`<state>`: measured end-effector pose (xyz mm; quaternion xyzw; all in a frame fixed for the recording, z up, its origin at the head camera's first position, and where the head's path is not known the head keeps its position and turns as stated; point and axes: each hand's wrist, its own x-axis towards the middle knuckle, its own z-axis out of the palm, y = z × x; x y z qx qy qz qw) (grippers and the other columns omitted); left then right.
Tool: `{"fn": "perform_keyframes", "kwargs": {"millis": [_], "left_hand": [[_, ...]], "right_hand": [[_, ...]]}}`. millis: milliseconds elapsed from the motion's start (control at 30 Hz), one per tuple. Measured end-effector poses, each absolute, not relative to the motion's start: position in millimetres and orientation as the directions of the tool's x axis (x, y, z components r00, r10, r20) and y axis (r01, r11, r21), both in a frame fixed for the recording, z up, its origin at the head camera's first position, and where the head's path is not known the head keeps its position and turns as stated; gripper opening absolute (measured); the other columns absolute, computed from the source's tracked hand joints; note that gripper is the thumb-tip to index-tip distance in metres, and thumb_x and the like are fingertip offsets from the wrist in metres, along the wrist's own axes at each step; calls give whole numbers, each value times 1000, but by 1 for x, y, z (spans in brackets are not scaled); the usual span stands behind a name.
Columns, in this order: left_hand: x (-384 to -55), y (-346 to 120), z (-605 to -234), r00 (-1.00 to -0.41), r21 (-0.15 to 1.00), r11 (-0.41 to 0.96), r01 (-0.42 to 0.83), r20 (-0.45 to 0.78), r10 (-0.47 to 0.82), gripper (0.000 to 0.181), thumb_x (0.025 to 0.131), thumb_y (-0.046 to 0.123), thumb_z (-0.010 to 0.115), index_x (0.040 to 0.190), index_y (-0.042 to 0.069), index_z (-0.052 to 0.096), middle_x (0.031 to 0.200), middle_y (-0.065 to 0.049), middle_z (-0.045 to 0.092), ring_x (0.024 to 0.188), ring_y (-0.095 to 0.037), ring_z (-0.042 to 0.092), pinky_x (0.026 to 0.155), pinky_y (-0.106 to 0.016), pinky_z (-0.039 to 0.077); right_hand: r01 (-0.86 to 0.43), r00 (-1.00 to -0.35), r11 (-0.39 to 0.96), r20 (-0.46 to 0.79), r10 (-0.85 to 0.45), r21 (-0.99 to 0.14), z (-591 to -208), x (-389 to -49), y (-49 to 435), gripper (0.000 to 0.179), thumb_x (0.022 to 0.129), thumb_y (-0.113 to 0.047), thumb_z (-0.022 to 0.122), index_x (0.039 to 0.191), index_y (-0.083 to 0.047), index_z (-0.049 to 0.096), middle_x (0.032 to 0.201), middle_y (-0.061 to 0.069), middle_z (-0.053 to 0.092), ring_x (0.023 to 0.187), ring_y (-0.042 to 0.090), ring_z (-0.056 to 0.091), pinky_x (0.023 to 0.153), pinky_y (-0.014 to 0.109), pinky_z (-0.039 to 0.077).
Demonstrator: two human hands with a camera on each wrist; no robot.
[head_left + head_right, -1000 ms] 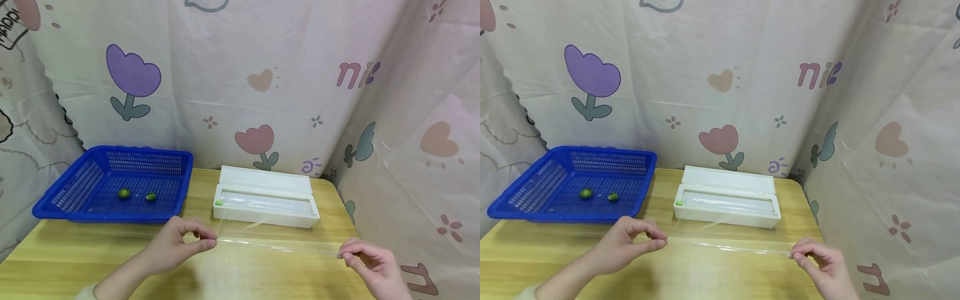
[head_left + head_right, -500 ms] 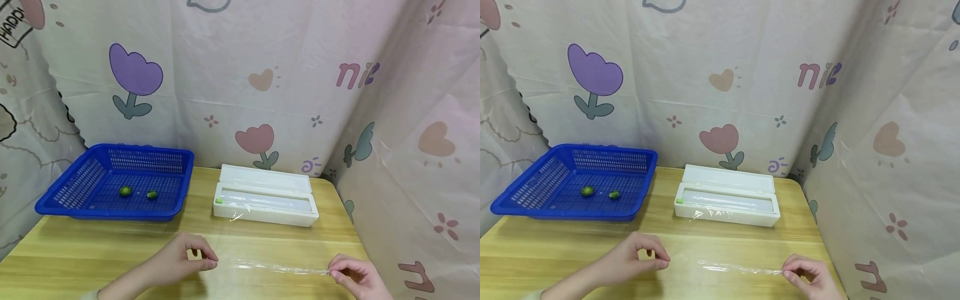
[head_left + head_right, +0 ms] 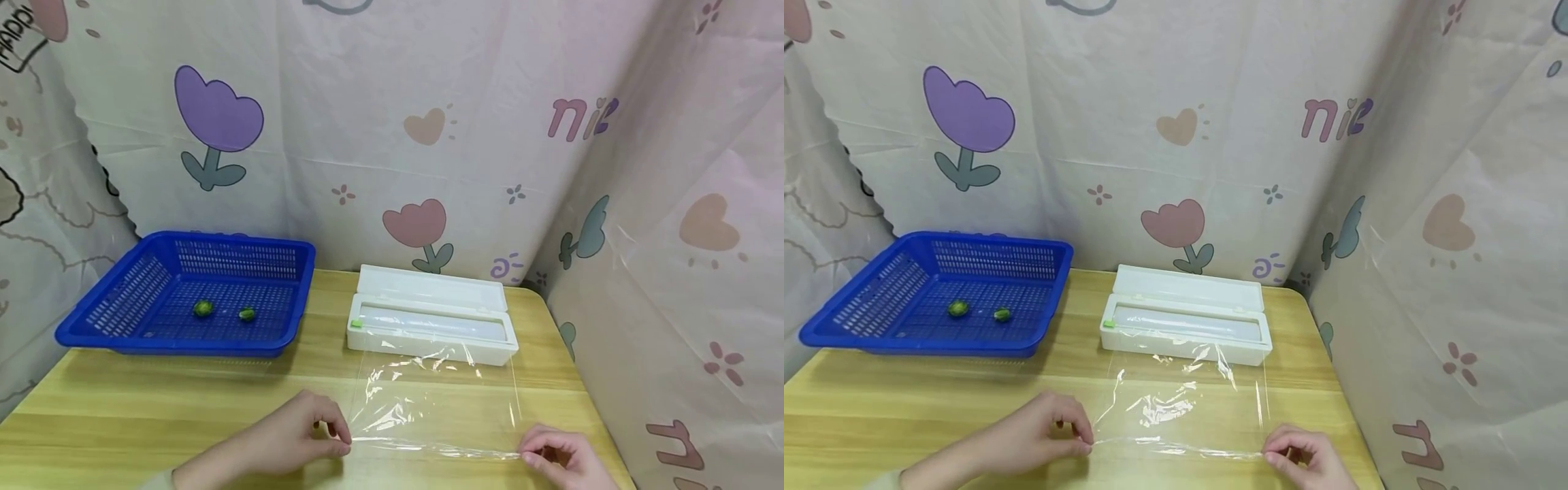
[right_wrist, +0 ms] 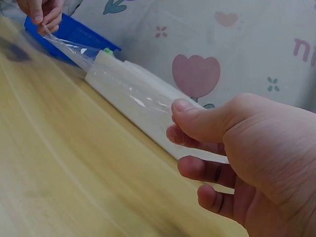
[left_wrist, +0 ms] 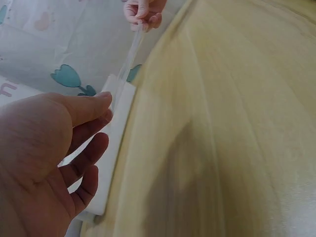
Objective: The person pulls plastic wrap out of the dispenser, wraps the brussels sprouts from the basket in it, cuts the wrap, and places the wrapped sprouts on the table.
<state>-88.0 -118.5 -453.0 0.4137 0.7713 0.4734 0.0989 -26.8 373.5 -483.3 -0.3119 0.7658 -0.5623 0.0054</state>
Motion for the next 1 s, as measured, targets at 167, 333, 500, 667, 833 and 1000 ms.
{"fn": "perform_keyframes", "kwargs": {"millis": [167,333,500,667,833,1000], "left_hand": [[-89,-115,-461,-636,795,225,563,242,733,7,97,20,81,92,26,78,99,20,67,94,-2,63,81,-32,56],[-89,-112,-466,-620,788,217,576,248,744,9,95,19,83,92,26,80,95,21,65,89,-5,63,77,-27,54],[-89,-111,-471,-616,787,238,569,216,757,8,94,17,83,93,24,81,89,24,68,84,-1,63,75,-24,55],[-90,-113,-474,-653,801,306,514,135,745,5,94,18,83,92,23,82,86,23,70,79,3,62,72,-24,55],[-92,-115,-476,-676,788,354,504,105,729,6,94,19,83,91,24,82,85,23,69,80,3,62,72,-24,55],[-94,-116,-479,-658,716,393,577,122,743,9,92,19,85,89,27,82,89,26,63,82,3,58,73,-22,52]], "right_hand": [[-456,-819,203,320,-476,-866,-488,-26,368,31,91,23,65,106,-2,75,102,17,70,91,17,68,64,29,57],[-431,-834,223,292,-467,-874,-493,-26,366,26,90,19,69,103,-2,77,104,15,66,88,17,67,61,29,56],[-428,-836,245,277,-474,-870,-498,-28,366,25,91,15,71,104,-6,76,99,9,66,80,17,63,60,29,54],[-415,-822,251,241,-516,-875,-502,-32,368,24,94,12,70,106,-8,76,96,12,68,77,15,61,57,29,52],[-380,-834,302,182,-522,-874,-505,-33,371,21,95,9,72,105,-10,77,95,5,69,77,10,61,57,28,53],[-345,-842,352,121,-526,-870,-504,-34,369,21,96,6,71,104,-13,78,96,-1,71,81,8,62,61,27,54]]}}
